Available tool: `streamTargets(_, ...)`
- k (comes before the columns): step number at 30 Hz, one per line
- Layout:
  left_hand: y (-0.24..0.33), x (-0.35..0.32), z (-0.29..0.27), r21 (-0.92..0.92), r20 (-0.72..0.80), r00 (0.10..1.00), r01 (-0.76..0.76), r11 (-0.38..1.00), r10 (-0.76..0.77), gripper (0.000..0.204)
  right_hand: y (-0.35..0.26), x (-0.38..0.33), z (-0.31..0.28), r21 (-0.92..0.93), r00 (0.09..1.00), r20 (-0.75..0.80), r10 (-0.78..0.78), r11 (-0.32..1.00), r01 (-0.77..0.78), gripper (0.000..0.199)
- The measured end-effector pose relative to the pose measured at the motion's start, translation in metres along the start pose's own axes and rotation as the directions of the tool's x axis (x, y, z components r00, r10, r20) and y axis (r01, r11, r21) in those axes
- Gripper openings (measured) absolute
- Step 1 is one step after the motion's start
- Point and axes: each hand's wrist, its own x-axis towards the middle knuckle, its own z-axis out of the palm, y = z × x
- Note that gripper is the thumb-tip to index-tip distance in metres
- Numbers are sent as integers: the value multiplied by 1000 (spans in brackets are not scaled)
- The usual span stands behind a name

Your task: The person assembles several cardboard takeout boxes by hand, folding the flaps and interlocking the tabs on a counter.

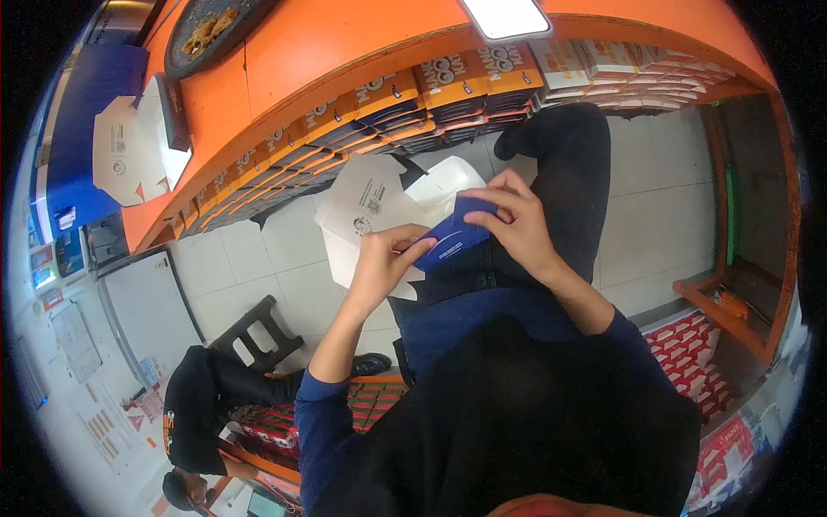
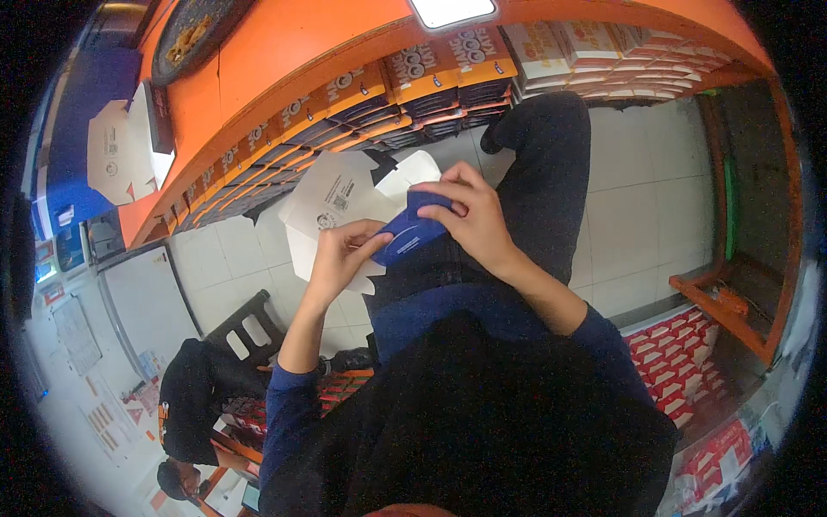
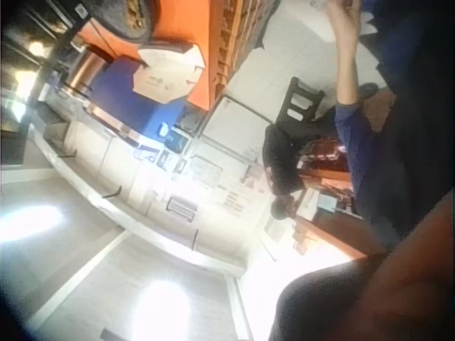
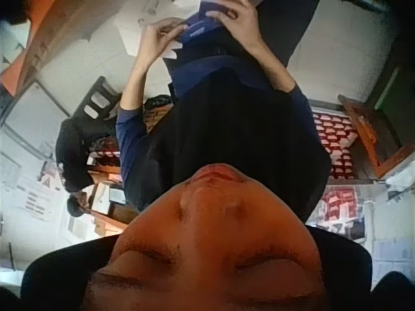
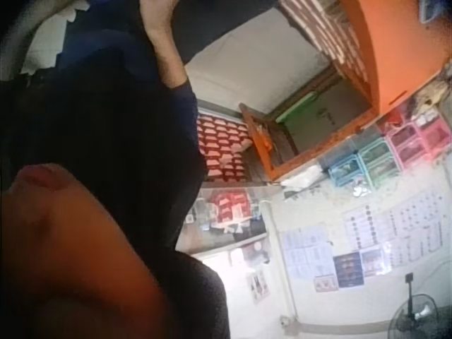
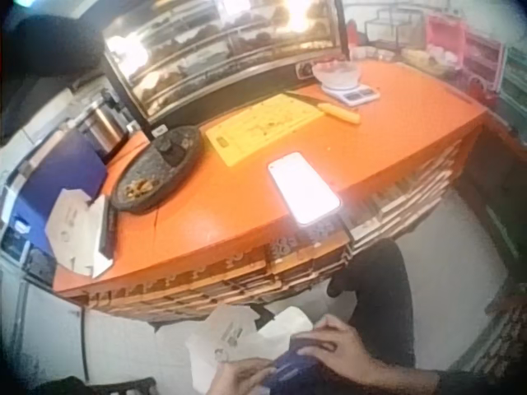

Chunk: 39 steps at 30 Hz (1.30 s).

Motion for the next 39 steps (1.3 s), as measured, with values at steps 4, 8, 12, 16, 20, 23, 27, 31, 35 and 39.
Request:
streamTargets(4, 18, 0, 3, 96, 21, 994, -108, 990, 106, 22, -1, 6, -5, -107, 962, 103, -254, 959, 264, 40)
streamTargets(8, 14, 0, 3, 161, 90, 975, -214, 964, 201, 18, 7, 13, -5, -21, 845, 485, -226, 963, 270, 42)
streamTargets(12, 8, 0, -5, 243, 223, 965, -190, 951, 136, 18, -17, 15, 11, -138, 822, 436, -366, 875, 463, 41)
streamTargets(16, 23, 5, -11, -547, -177, 982, -38, 837, -70, 28, -2, 4, 21, -216, 620, 129, -774, 589, 779, 19)
streamTargets(20, 30, 4, 15, -522, -329, 943, -140, 841, -47, 31, -3, 7, 28, -186, 652, 125, -748, 628, 756, 18)
streamTargets(23, 45, 16, 22, -768, -450, 889, -334, 546, -89, 36, 6, 7, 25, -148, 722, -149, -675, 738, 659, 22)
streamTargets(27, 57, 18, 44, -735, -448, 894, -350, 581, -29, 39, -4, 12, 10, -166, 752, 68, -655, 736, 656, 28)
streamTargets(31, 71, 20, 59, -567, -569, 820, -452, 689, 70, 49, -18, 21, 2, -252, 827, 169, -536, 788, 562, 29)
streamTargets(35, 51, 16, 60, -336, -532, 796, -513, 790, 290, 49, -36, 28, -31, -133, 821, 430, -375, 873, 469, 26)
streamTargets(39, -15, 11, 60, 156, -246, 776, -559, 814, 581, 44, -55, 30, -42, 21, 872, 439, -216, 973, 231, 23)
